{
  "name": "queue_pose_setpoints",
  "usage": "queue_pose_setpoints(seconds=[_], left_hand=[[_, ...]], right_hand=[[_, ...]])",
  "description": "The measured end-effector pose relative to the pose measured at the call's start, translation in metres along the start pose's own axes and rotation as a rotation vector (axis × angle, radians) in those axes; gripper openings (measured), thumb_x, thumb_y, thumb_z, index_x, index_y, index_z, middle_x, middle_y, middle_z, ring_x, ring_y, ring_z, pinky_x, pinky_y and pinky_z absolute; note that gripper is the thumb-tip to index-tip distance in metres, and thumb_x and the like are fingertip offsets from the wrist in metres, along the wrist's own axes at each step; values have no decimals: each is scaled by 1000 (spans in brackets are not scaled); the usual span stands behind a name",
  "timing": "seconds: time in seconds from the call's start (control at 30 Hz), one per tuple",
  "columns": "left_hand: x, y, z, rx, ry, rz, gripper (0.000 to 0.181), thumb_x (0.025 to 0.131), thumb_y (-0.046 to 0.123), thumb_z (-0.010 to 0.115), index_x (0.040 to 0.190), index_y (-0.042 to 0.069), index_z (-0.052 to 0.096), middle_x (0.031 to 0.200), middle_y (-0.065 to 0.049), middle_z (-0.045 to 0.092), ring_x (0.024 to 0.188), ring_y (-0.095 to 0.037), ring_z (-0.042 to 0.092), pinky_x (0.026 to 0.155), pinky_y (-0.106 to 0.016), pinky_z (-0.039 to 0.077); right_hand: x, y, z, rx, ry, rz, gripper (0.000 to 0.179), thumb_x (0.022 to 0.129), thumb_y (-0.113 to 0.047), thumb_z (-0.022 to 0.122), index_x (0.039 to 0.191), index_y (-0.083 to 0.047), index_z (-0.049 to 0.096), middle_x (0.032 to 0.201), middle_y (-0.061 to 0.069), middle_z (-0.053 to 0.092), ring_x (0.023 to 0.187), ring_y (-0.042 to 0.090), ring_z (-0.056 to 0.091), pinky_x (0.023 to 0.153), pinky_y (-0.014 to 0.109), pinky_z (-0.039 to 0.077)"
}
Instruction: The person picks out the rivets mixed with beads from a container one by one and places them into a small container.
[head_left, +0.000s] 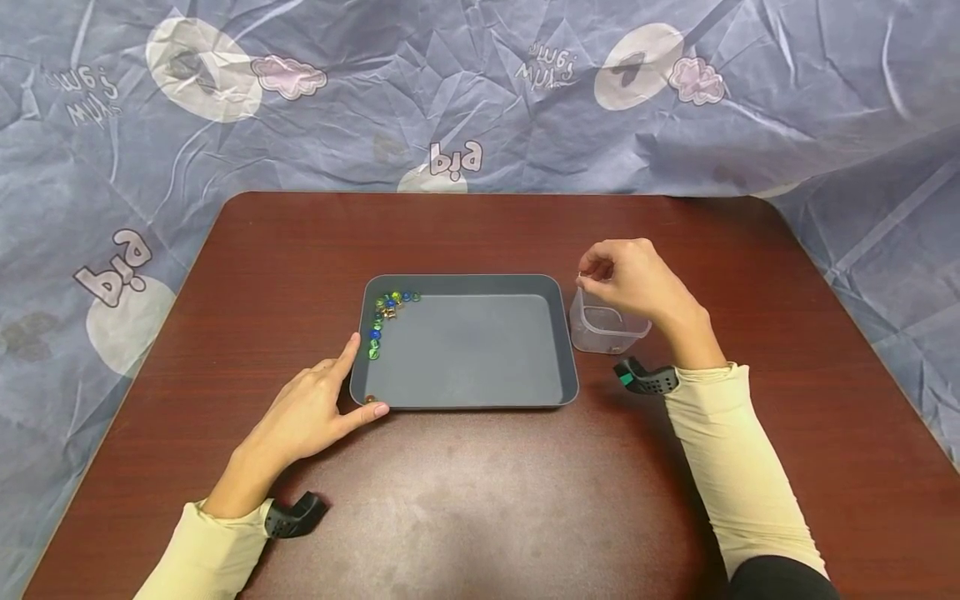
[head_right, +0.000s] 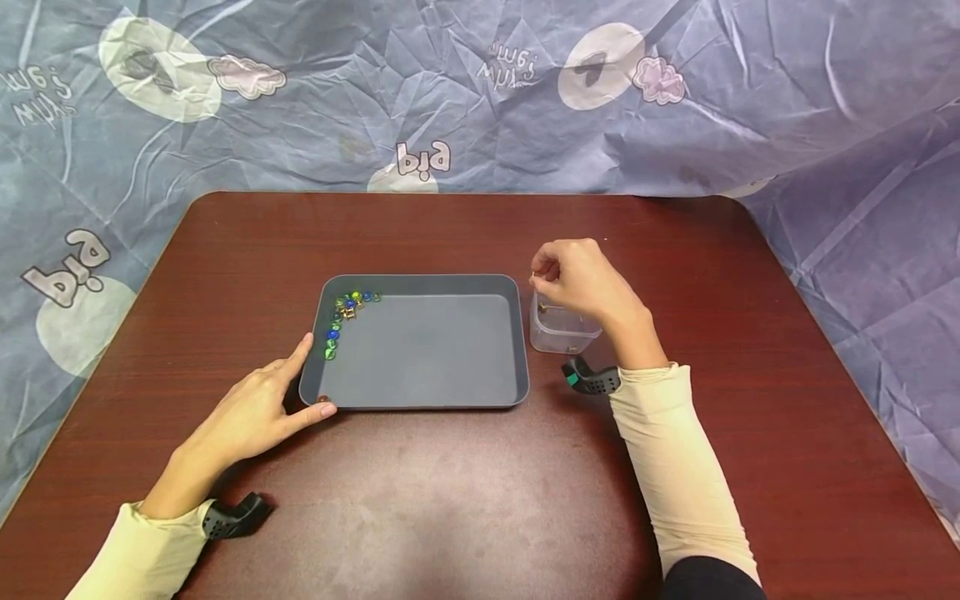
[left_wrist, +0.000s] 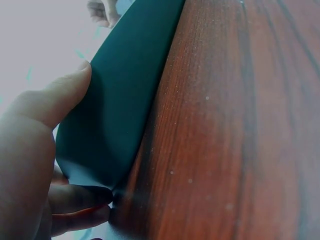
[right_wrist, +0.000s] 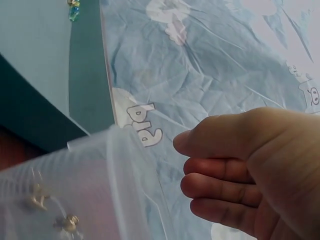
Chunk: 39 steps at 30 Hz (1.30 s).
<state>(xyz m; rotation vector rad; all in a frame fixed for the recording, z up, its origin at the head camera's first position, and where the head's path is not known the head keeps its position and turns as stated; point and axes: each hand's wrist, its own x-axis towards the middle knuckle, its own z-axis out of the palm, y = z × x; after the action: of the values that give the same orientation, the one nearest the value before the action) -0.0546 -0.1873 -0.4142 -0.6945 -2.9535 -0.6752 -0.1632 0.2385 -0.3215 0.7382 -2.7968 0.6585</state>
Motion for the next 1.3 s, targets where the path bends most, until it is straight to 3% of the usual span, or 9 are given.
queue_pose_setpoints(seconds=[0.27, 0.5, 1.1, 1.3], left_hand=[[0, 0, 0, 3, 4, 1, 99, 86, 52, 71, 153, -4, 26, 129, -29, 58, 110, -40, 61, 91, -53, 48], [0, -1, 0, 8, 4, 4, 100, 86, 53, 71, 154, -4, 25, 130, -29, 58, 109, -40, 62, 90, -53, 48], [2, -1, 0, -4, -13, -9, 102, 86, 56, 69, 155, -3, 23, 132, -29, 56, 114, -41, 59, 93, -54, 46], [1, -1, 0, 5, -11, -11, 102, 86, 55, 70, 154, -3, 23, 132, -29, 57, 109, -40, 61, 90, -53, 47]], right_hand=[[-9, 4, -9, -19, 18, 6, 4, 80, -2, 74, 82, -2, 70, 75, 7, 69, 68, 22, 66, 65, 35, 52], [-14, 9, -11, -17, 32, 5, 4, 80, -2, 74, 81, -4, 71, 73, 5, 69, 66, 19, 65, 62, 25, 48], [-15, 12, -8, -51, 14, 31, 6, 82, -6, 75, 82, -2, 70, 74, 6, 68, 68, 21, 65, 65, 37, 51], [-14, 10, -6, -39, 25, 2, 7, 83, -7, 74, 82, -2, 70, 73, 5, 68, 67, 19, 64, 64, 37, 51]])
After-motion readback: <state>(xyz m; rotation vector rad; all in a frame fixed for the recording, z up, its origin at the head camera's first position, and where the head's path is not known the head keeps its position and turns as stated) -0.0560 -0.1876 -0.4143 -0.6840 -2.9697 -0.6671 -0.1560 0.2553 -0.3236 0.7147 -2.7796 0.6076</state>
